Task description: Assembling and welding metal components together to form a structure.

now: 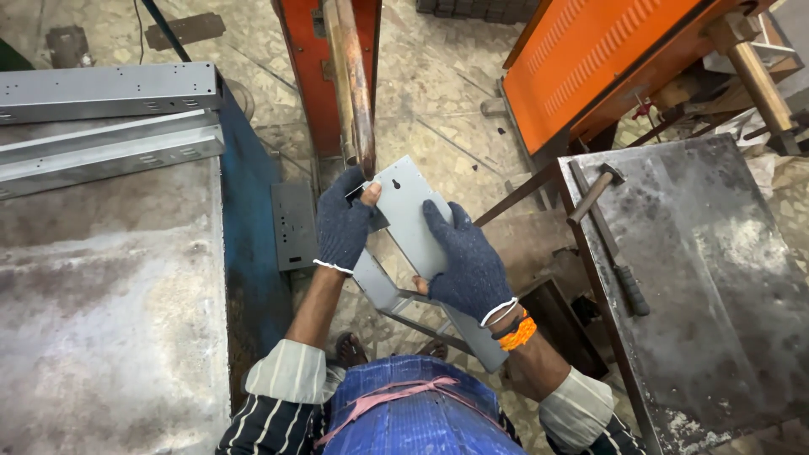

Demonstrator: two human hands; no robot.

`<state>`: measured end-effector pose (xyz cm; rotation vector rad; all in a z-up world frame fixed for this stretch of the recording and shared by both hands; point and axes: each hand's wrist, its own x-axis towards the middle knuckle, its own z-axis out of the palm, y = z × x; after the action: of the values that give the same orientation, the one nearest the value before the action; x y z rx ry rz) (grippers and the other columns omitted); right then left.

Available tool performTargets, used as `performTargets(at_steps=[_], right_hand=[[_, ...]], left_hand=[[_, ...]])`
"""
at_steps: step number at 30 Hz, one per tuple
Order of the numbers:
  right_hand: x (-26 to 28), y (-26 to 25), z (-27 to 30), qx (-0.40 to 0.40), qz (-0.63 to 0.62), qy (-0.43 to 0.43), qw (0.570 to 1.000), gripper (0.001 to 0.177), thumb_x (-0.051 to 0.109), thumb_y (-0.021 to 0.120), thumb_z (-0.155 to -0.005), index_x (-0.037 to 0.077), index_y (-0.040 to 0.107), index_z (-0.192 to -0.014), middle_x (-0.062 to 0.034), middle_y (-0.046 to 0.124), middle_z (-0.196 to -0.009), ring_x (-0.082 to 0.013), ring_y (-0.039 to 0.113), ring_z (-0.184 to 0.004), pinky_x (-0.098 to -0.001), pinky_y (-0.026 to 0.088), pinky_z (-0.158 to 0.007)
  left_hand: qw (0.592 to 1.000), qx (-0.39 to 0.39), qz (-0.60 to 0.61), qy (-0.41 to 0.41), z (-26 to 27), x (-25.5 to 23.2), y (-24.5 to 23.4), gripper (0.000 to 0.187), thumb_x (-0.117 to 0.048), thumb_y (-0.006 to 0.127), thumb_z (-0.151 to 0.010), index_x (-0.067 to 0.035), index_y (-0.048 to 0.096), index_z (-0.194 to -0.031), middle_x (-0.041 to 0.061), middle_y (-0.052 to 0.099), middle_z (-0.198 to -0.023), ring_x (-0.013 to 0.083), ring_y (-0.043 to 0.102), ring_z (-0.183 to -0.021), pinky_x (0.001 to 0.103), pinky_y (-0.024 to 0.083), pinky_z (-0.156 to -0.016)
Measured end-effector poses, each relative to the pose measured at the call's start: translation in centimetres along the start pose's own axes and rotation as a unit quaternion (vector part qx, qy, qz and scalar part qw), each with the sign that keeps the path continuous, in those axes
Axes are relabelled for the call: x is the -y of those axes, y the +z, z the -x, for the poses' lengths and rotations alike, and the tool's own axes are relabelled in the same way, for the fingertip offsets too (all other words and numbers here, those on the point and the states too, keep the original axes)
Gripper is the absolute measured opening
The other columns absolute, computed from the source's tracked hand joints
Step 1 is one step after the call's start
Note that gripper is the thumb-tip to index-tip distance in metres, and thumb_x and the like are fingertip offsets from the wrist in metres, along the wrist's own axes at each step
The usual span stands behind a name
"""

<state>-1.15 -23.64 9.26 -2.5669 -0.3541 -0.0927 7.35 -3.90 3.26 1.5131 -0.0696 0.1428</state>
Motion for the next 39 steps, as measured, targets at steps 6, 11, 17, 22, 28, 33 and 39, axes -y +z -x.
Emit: performTargets(at_steps=[6,11,17,22,28,33,39], right_hand=[[0.3,-0.3,-0.1,0.009,0.010,0.017,1.000,0.117,0.036,0.092,-0.053,0.015,0.038,-0.155,-0.0370,0.042,-0.148,-0.0508,0.055,-0.123,-0.0490,0.050,-0.100],[0.5,-0.4,-0.2,0.008,0.013,0.017,1.000,0.114,0.036,0.090,-0.055,0.016,0.039,-0.155,-0.0362,0.045,-0.147,-0.0504,0.056,-0.123,-0.0490,0.050,-0.099],[-0.2,0.1,0.0,0.001,0.011,0.002,1.000,0.115,0.036,0.091,-0.056,0.015,0.039,-0.156,-0.0369,0.047,-0.144,-0.0522,0.054,-0.126,-0.0501,0.049,-0.100],[0.5,-0.5,0.0,0.012,0.008,0.026,1.000,0.115,0.034,0.091,-0.055,0.016,0.039,-0.156,-0.0367,0.045,-0.147,-0.0516,0.055,-0.124,-0.0495,0.050,-0.098],[0.6,0.4,-0.1,-0.027,0.019,-0.024,0.999,0.114,0.033,0.090,-0.056,0.011,0.040,-0.156,-0.0375,0.044,-0.147,-0.0523,0.055,-0.125,-0.0495,0.050,-0.101],[0.8,1.6,-1.0,-0.061,0.021,-0.005,0.998,0.113,0.040,0.092,-0.057,0.008,0.041,-0.153,-0.0379,0.039,-0.151,-0.0505,0.057,-0.119,-0.0499,0.050,-0.096],[0.2,1.9,-0.9,-0.077,-0.002,-0.026,0.997,0.109,0.035,0.089,-0.058,0.008,0.043,-0.154,-0.0358,0.046,-0.146,-0.0492,0.056,-0.125,-0.0480,0.050,-0.101]], left_hand=[[0.999,0.001,-0.054,0.002,-0.2,0.4,-0.3,0.044,-0.039,0.071,-0.094,0.002,0.068,-0.110,0.005,0.068,-0.085,0.0107,0.063,-0.079,0.029,0.052,-0.068],[0.997,0.003,-0.076,-0.010,-0.3,0.2,-0.4,0.047,-0.042,0.073,-0.092,0.001,0.068,-0.110,0.006,0.068,-0.082,0.0107,0.063,-0.075,0.030,0.052,-0.066],[0.997,0.005,-0.070,-0.018,-0.1,-0.4,-0.3,0.050,-0.044,0.073,-0.091,0.002,0.068,-0.110,0.006,0.069,-0.083,0.0104,0.064,-0.075,0.030,0.054,-0.066],[0.999,0.001,-0.032,-0.033,0.0,0.2,0.1,0.050,-0.043,0.072,-0.093,0.004,0.067,-0.112,0.007,0.069,-0.086,0.0123,0.065,-0.080,0.031,0.055,-0.068],[1.000,-0.024,-0.015,-0.011,-0.6,2.4,0.1,0.057,-0.036,0.076,-0.091,0.004,0.062,-0.129,0.011,0.073,-0.107,0.0156,0.068,-0.095,0.031,0.057,-0.080],[1.000,-0.013,-0.001,-0.010,-0.4,0.7,-0.1,0.056,-0.033,0.075,-0.092,0.002,0.060,-0.133,0.012,0.072,-0.114,0.0177,0.069,-0.101,0.032,0.058,-0.083],[0.998,0.053,-0.040,-0.010,-0.7,2.7,-1.6,0.043,-0.029,0.067,-0.100,-0.002,0.064,-0.133,0.011,0.073,-0.113,0.0161,0.067,-0.100,0.032,0.056,-0.083]])
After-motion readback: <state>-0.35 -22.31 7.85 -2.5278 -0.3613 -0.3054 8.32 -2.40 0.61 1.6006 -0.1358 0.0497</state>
